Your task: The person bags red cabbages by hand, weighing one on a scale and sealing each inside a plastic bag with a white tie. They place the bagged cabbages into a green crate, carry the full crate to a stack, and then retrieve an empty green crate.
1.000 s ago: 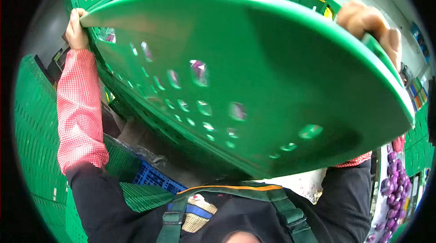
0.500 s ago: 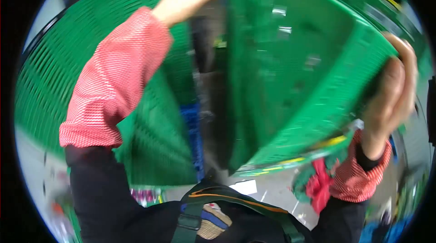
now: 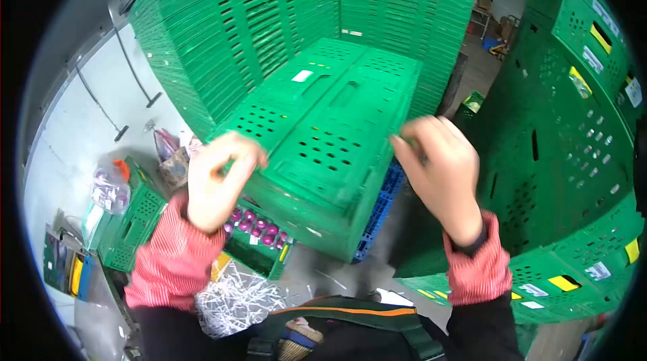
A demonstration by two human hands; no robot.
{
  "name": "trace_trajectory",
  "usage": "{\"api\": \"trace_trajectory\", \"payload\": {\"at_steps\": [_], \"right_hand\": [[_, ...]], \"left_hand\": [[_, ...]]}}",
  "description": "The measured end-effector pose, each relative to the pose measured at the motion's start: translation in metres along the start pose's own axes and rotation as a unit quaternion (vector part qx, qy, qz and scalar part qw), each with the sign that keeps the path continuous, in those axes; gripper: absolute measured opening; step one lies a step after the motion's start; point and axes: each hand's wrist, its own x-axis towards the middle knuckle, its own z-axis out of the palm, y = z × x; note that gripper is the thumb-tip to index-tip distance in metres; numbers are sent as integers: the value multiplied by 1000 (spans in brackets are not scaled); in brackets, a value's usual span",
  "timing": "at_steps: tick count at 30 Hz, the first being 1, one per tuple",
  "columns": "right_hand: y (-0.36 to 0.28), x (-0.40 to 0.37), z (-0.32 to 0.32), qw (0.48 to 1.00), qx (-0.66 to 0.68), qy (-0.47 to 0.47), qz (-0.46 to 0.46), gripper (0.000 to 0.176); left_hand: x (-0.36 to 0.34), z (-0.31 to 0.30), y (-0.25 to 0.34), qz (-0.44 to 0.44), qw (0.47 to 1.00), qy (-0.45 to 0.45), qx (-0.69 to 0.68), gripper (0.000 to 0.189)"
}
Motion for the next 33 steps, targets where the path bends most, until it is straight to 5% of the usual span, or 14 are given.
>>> {"api": "trace_trajectory", "payload": {"at_steps": [5,9,12,13,14,16,19,25,27,30,33], "right_hand": [[56,48,168,976,-73,-189,-81,27],[86,71,247,916,-158,-301,-213,38],[107,91,285,893,-87,-338,-285,49],[118,95,294,890,-13,-349,-293,50],[103,108,283,862,-17,-460,-213,51],[131,102,304,876,92,-374,-292,47],[121,100,292,893,52,-355,-273,49],[138,128,275,905,115,-259,-317,53],[57,149,222,885,-27,-234,-402,44],[-32,144,207,903,-7,-257,-345,64],[-196,120,165,909,78,-250,-324,74]], "left_hand": [[-130,-31,-68,-169,980,96,-45,20],[-235,-6,-88,-315,899,258,-161,18],[-290,19,-73,-394,859,312,-96,18],[-303,31,-65,-422,841,332,-65,19],[-323,48,-65,-443,810,375,-87,20],[-353,77,-66,-475,756,434,-120,20],[-376,112,-64,-528,709,439,-158,21],[-400,94,-38,-524,692,465,-176,21],[-423,85,-44,-514,696,470,-175,21],[-450,61,-50,-503,713,461,-161,23],[-481,12,-26,-499,754,416,-97,23]]}}
